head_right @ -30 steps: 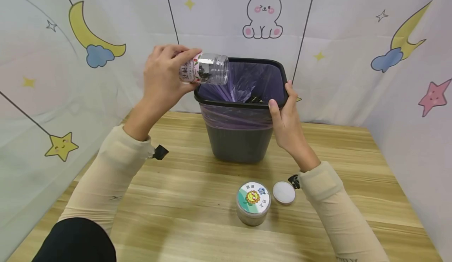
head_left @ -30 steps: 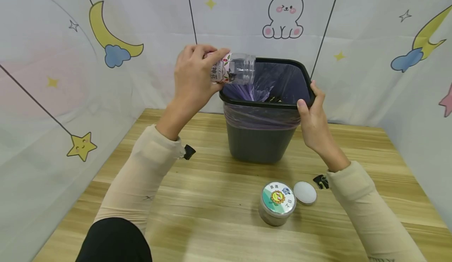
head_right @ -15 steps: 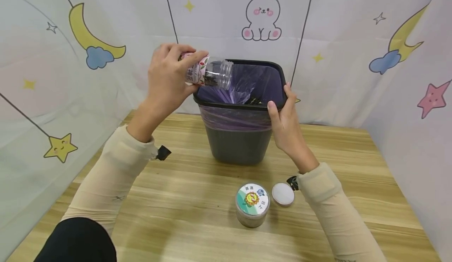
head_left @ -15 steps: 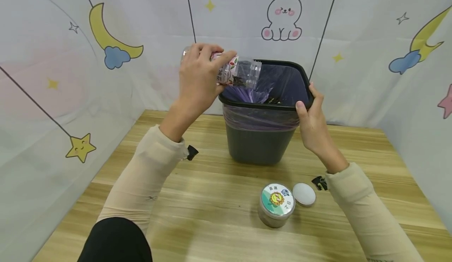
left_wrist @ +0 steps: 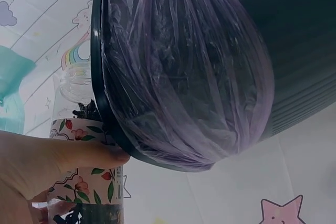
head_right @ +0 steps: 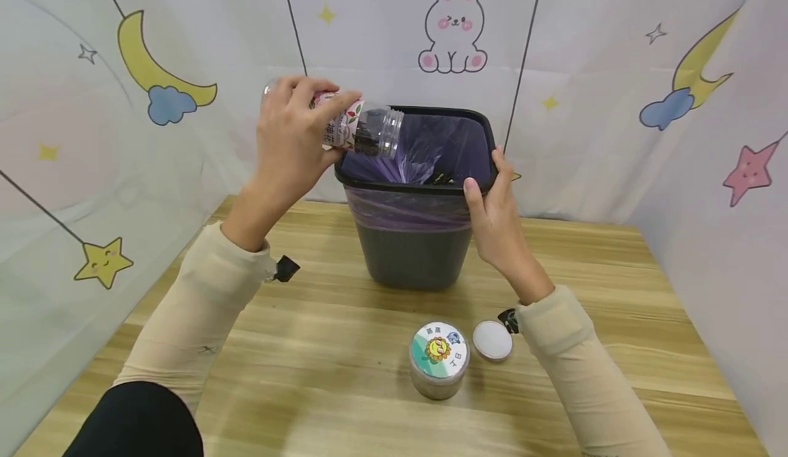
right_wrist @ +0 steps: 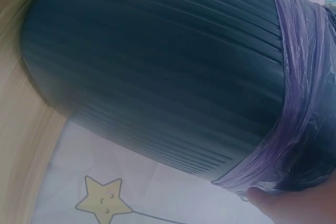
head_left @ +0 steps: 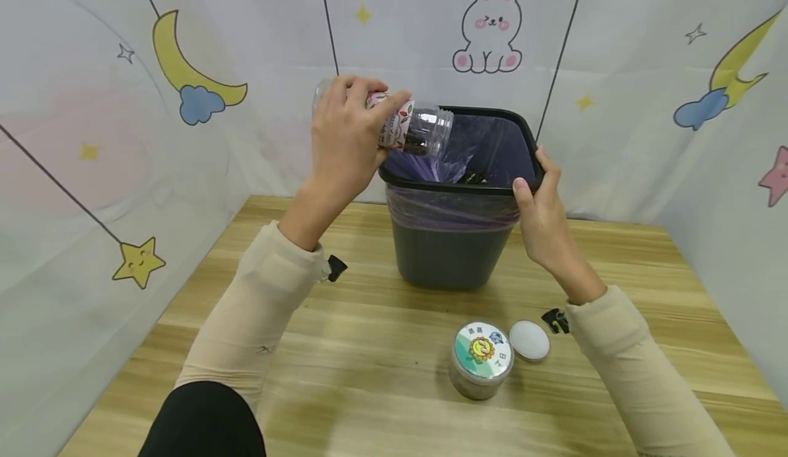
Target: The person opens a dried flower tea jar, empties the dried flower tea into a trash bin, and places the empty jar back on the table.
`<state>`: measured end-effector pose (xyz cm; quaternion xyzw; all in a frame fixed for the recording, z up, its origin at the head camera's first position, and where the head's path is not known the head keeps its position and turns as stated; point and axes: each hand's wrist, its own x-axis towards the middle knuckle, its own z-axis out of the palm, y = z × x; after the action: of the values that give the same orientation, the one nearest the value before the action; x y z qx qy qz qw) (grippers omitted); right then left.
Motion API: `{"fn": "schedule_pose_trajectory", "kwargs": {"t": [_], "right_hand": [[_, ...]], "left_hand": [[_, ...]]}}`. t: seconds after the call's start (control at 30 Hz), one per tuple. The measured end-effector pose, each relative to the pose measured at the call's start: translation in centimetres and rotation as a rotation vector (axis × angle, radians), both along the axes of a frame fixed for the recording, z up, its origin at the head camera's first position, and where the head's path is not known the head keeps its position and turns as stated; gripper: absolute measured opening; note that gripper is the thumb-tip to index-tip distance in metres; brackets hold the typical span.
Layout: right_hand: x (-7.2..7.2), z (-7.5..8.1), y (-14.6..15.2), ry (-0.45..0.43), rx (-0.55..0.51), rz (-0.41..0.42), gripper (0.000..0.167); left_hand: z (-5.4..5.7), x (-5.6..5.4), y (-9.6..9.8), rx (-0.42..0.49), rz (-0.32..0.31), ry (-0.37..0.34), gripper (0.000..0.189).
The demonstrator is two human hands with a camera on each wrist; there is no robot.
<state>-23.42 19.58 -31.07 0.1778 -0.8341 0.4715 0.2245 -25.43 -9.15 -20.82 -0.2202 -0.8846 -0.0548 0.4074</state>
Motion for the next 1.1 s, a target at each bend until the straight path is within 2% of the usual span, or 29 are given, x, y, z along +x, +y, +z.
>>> {"fn": "schedule_pose_trajectory", "kwargs": {"t": [0.17, 0.67, 1.1], "right_hand": [[-0.07, -0.04, -0.01, 0.001, -0.005, 0.005, 0.080], [-0.20, -0.10, 0.19, -0.032, 0.008, 0.022, 0.080], [-0.03, -0.04, -0.02, -0.015, -0.008, 0.020, 0.081]], "left_hand": [[-0.14, -0.02, -0.09, -0.003, 0.008, -0.007, 0.072], [-0.51, -0.60, 0.30, -0.030, -0.018, 0.132, 0.062], [-0.84, -0.91, 0.33, -0.029, -0.018, 0.178, 0.053]]}}
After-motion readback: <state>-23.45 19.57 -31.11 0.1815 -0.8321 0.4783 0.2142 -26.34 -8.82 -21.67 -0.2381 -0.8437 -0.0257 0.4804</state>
